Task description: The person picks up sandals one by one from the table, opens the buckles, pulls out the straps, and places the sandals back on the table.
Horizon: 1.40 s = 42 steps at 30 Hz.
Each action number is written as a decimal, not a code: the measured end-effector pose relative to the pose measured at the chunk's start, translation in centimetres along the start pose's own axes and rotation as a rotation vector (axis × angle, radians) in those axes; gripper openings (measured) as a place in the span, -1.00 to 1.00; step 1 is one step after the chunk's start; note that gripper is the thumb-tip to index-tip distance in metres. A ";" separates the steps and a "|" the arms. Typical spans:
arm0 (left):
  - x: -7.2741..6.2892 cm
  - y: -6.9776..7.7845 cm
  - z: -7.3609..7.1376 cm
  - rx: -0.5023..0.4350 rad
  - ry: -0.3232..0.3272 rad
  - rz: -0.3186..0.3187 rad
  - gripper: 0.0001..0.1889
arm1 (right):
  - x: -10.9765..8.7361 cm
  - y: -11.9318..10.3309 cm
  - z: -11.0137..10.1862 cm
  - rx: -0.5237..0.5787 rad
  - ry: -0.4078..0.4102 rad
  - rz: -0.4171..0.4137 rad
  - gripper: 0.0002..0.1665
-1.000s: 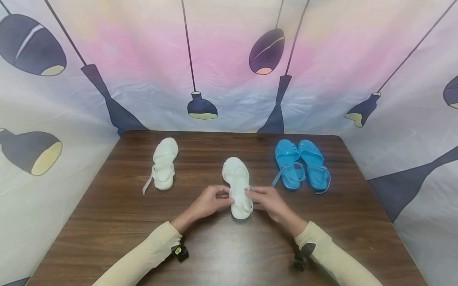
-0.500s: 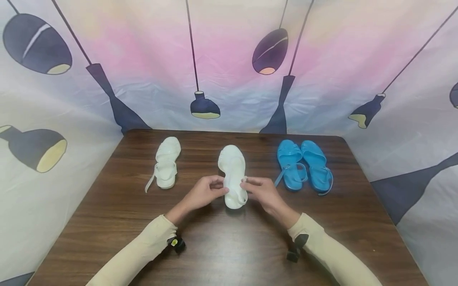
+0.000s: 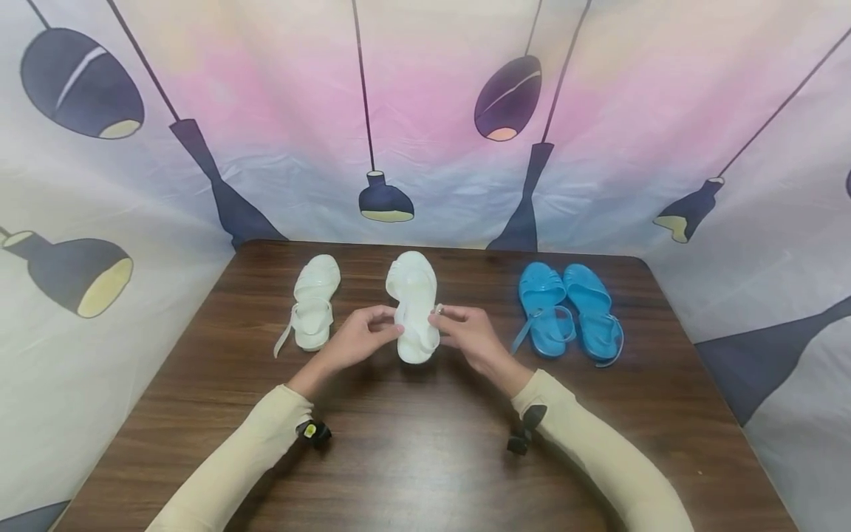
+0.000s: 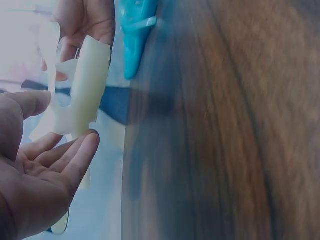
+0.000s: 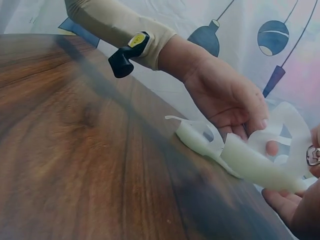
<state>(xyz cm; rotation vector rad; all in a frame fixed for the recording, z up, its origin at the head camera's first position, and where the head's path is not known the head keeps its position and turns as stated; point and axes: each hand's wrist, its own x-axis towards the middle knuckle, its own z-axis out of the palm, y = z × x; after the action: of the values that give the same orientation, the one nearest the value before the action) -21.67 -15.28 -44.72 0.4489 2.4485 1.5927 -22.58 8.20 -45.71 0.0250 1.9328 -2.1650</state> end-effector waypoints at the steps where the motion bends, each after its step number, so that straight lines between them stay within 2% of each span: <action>1: 0.0 -0.1 -0.3 0.004 0.008 -0.003 -0.59 | 0.3 0.0 0.2 0.012 -0.006 -0.005 -0.54; 6: 0.2 -0.4 -1.9 0.007 0.039 0.004 -0.58 | 1.5 -0.1 1.3 0.052 -0.046 -0.021 -0.54; 12: -0.3 -0.8 -4.1 0.070 0.089 -0.006 -0.53 | 3.1 0.0 2.7 0.108 -0.082 -0.021 -0.51; 19: -1.3 -1.6 -7.4 0.159 0.196 0.013 -0.51 | 4.8 0.4 4.5 0.148 -0.097 -0.017 -0.50; 25: -2.1 -3.4 -10.0 0.225 0.319 0.005 -0.50 | 5.6 1.0 6.2 0.184 -0.109 -0.012 -0.52; 31: -2.9 -5.7 -11.9 0.261 0.390 -0.028 -0.44 | 6.3 2.0 7.4 0.205 -0.115 0.003 -0.52; 35: -3.5 -6.6 -12.6 0.263 0.403 -0.077 -0.42 | 6.6 2.7 8.0 0.210 -0.124 0.006 -0.53; 42: -4.0 -7.3 -13.0 0.294 0.348 -0.167 -0.35 | 7.1 3.7 8.6 0.215 -0.132 0.014 -0.53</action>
<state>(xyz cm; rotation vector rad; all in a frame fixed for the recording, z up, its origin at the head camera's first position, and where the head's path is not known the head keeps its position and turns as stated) -23.14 -30.62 -46.16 -0.0010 2.9058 1.3421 -27.53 -1.80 -49.49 -0.0653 1.6193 -2.2929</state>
